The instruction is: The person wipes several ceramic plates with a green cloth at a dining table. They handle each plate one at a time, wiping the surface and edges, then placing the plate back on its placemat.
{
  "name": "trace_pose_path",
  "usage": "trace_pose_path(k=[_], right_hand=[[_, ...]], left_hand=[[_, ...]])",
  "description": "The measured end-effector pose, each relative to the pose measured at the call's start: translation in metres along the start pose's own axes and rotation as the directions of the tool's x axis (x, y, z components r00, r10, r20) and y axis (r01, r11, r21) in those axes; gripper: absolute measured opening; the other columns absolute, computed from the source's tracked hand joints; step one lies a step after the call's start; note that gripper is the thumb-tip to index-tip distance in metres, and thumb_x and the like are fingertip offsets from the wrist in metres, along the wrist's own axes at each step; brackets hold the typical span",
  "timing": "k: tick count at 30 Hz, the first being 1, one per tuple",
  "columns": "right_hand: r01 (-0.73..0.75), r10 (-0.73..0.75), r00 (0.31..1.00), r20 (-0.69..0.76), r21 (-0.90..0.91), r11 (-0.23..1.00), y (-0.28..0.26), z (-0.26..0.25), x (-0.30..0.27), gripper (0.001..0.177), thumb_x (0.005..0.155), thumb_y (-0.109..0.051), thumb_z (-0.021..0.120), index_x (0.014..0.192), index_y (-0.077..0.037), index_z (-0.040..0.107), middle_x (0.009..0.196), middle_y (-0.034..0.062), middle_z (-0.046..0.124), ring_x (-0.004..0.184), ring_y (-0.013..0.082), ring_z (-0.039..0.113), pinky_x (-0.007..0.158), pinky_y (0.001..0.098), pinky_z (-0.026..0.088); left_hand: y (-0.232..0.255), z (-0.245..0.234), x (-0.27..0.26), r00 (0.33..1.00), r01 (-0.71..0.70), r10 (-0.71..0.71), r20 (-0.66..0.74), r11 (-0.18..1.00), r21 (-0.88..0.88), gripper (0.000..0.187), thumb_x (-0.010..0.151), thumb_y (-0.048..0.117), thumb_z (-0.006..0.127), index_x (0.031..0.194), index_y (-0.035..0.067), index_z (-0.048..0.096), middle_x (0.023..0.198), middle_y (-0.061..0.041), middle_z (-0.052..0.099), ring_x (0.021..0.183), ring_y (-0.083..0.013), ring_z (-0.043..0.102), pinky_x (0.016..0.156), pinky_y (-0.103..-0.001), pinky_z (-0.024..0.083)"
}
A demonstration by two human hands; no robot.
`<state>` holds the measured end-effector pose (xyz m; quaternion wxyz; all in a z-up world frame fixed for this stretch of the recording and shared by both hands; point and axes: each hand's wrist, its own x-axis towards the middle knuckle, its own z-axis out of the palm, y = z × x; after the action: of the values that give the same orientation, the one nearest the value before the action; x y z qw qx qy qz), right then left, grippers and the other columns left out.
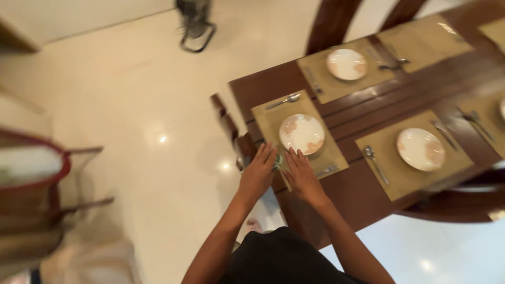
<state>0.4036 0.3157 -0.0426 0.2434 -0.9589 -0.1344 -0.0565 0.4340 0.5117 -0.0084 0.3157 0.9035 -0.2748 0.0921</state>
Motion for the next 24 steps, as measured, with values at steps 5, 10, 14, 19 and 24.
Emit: trace_pose_path(k=[5,10,14,19,24], right_hand=[[-0.184,0.187,0.973,-0.132,0.038,0.982,0.002,-0.016,0.021,0.061,0.101,-0.025,0.059,0.153,-0.001,0.039,0.163,0.0198,0.033,0.152,0.0424,0.025,0.121,0.0511,0.025],[-0.413,0.428,0.881,-0.2,0.114,0.904,0.009,-0.009,0.035,0.059,0.101,-0.027,0.058,0.153,-0.002,0.041,0.162,0.019,0.035,0.152,0.0401,0.027,0.121,0.0485,0.026],[-0.49,0.514,0.809,-0.286,0.155,0.858,0.022,0.007,0.056,0.06,0.102,-0.028,0.058,0.153,-0.001,0.041,0.162,0.0223,0.034,0.152,0.0415,0.027,0.122,0.0482,0.026],[-0.611,0.669,0.663,-0.337,0.273,0.743,0.02,0.028,0.086,0.059,0.102,-0.028,0.058,0.152,-0.001,0.042,0.162,0.0222,0.036,0.151,0.0405,0.029,0.121,0.0461,0.029],[-0.683,0.787,0.498,-0.364,0.395,0.614,0.031,0.047,0.113,0.055,0.101,-0.028,0.059,0.147,-0.002,0.048,0.159,0.0215,0.041,0.148,0.0396,0.035,0.119,0.0452,0.032]], left_hand=[[-0.021,0.006,0.069,0.989,-0.124,0.128,0.076,0.99,-0.061,0.064,0.08,-0.004,0.062,0.143,0.005,0.055,0.156,-0.015,0.048,0.145,-0.0334,0.046,0.099,-0.042,0.055],[-0.044,0.011,0.136,0.937,-0.286,0.304,0.173,0.95,-0.125,0.063,0.078,-0.001,0.066,0.139,0.007,0.057,0.154,-0.014,0.05,0.141,-0.035,0.049,0.097,-0.043,0.055],[-0.063,0.013,0.181,0.887,-0.335,0.388,0.249,0.914,-0.228,0.061,0.076,0.001,0.069,0.136,0.007,0.06,0.15,-0.015,0.052,0.134,-0.0366,0.053,0.096,-0.045,0.054],[-0.095,0.023,0.237,0.819,-0.254,0.398,0.413,0.897,-0.362,0.055,0.078,0.003,0.069,0.132,0.007,0.063,0.144,-0.014,0.057,0.12,-0.0365,0.061,0.093,-0.045,0.055],[-0.123,0.063,0.282,0.752,-0.2,0.434,0.497,0.868,-0.455,0.04,0.082,0.008,0.069,0.123,0.007,0.069,0.125,-0.016,0.068,0.109,-0.0386,0.066,0.091,-0.046,0.055]])
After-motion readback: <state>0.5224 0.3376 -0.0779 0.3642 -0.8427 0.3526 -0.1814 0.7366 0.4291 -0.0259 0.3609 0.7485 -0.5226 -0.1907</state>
